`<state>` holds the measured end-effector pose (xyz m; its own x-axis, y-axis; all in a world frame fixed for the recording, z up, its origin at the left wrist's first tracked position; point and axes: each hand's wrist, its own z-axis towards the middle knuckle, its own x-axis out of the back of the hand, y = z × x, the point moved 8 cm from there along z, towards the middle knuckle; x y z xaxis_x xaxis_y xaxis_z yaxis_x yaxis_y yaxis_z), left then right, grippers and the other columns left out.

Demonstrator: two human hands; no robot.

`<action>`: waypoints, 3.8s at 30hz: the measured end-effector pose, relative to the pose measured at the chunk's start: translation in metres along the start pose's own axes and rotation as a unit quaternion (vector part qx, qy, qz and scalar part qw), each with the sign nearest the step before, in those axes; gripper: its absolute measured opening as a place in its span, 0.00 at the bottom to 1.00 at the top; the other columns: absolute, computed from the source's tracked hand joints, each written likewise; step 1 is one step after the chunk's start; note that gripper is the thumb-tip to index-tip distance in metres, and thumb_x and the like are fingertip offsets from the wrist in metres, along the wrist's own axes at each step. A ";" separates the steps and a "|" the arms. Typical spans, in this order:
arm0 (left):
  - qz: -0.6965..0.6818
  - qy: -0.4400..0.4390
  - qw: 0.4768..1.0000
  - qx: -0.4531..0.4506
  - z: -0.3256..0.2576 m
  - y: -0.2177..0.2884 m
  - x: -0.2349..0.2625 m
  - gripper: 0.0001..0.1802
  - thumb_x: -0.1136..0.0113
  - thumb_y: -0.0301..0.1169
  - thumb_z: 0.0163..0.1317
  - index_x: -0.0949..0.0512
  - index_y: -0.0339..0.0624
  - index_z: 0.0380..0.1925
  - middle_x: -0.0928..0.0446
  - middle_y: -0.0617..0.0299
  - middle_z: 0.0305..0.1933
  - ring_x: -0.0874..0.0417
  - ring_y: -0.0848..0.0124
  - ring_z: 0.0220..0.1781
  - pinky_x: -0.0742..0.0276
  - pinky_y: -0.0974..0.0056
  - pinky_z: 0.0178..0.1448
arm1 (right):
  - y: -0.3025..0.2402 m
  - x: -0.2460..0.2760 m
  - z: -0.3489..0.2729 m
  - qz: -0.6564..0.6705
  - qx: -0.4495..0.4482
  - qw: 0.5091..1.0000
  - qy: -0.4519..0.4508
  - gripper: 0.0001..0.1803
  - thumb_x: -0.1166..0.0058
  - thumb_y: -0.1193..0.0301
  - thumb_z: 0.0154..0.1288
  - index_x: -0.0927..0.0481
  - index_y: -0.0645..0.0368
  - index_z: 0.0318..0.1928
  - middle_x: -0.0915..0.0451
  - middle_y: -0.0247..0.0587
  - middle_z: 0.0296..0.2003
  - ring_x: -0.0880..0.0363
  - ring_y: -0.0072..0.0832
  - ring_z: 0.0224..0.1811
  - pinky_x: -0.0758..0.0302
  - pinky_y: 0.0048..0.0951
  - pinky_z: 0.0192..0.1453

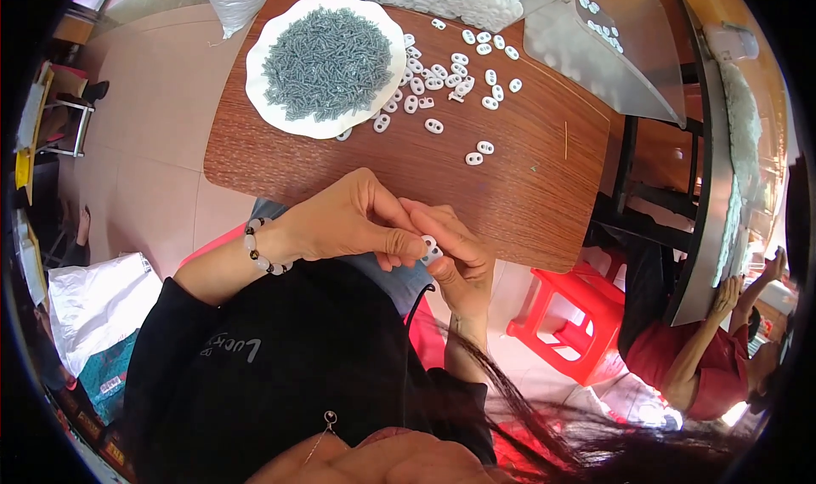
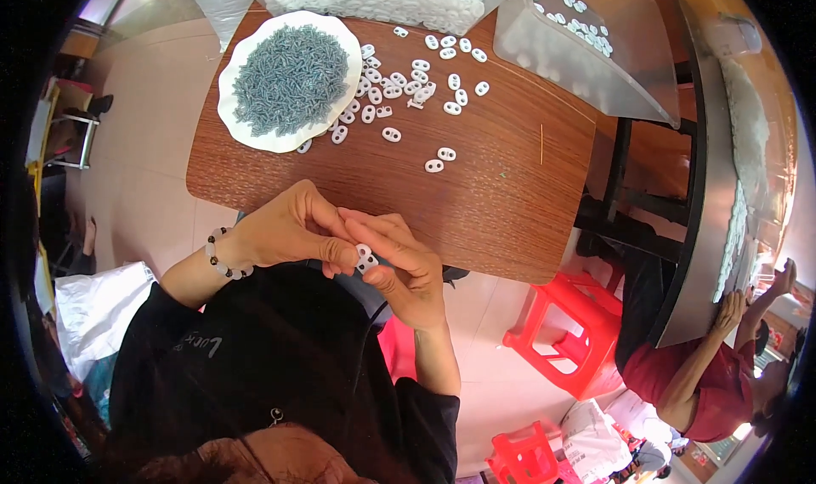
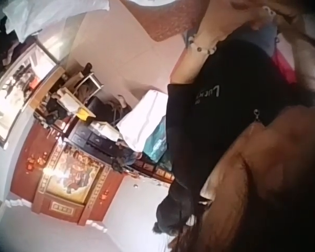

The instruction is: Manual assembly of small white plastic components by inserting tiny grey metal pins into them.

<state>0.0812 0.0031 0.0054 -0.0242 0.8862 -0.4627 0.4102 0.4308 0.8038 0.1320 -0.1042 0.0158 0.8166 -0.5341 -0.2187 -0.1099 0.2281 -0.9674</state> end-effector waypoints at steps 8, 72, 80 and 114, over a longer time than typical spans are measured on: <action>0.040 -0.008 0.999 0.021 -0.003 0.004 -0.004 0.08 0.31 0.26 0.57 0.16 0.30 0.31 0.18 0.56 0.25 0.19 0.76 0.23 0.22 0.74 0.28 | -0.010 -0.001 -0.002 -0.033 0.002 0.999 0.017 0.24 0.39 0.59 0.59 0.18 0.63 0.51 0.18 0.48 0.50 0.24 0.36 0.49 0.31 0.35 0.56; -0.099 0.138 0.985 -0.036 -0.003 -0.023 0.043 0.10 0.44 0.33 0.66 0.21 0.38 0.31 0.27 0.71 0.24 0.31 0.86 0.24 0.36 0.79 0.28 | -0.146 0.214 0.164 -0.682 0.095 0.643 0.336 0.19 0.39 0.63 0.62 0.17 0.62 0.49 0.15 0.48 0.38 0.16 0.33 0.38 0.24 0.27 0.45; -0.088 0.139 0.986 -0.030 -0.003 -0.028 0.052 0.11 0.45 0.34 0.66 0.21 0.39 0.30 0.28 0.71 0.22 0.32 0.85 0.23 0.40 0.77 0.27 | -0.077 0.085 0.139 -0.587 0.173 0.775 0.158 0.08 0.38 0.67 0.61 0.17 0.58 0.30 0.20 0.37 0.24 0.23 0.26 0.26 0.27 0.28 0.32; 0.605 0.386 0.679 -0.153 -0.030 0.093 0.127 0.04 0.38 0.27 0.55 0.21 0.39 0.28 0.23 0.54 0.28 0.20 0.54 0.35 0.27 0.52 0.38 | -0.027 0.065 0.053 -0.441 -0.064 0.872 0.206 0.05 0.37 0.79 0.57 0.18 0.62 0.35 0.25 0.33 0.24 0.30 0.18 0.29 0.32 0.21 0.34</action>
<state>0.0885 0.1609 0.0325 -0.3574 0.3974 0.8452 0.3499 -0.7821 0.5157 0.2184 -0.1024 0.0348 0.3468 -0.7087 0.6144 0.3734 -0.4966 -0.7836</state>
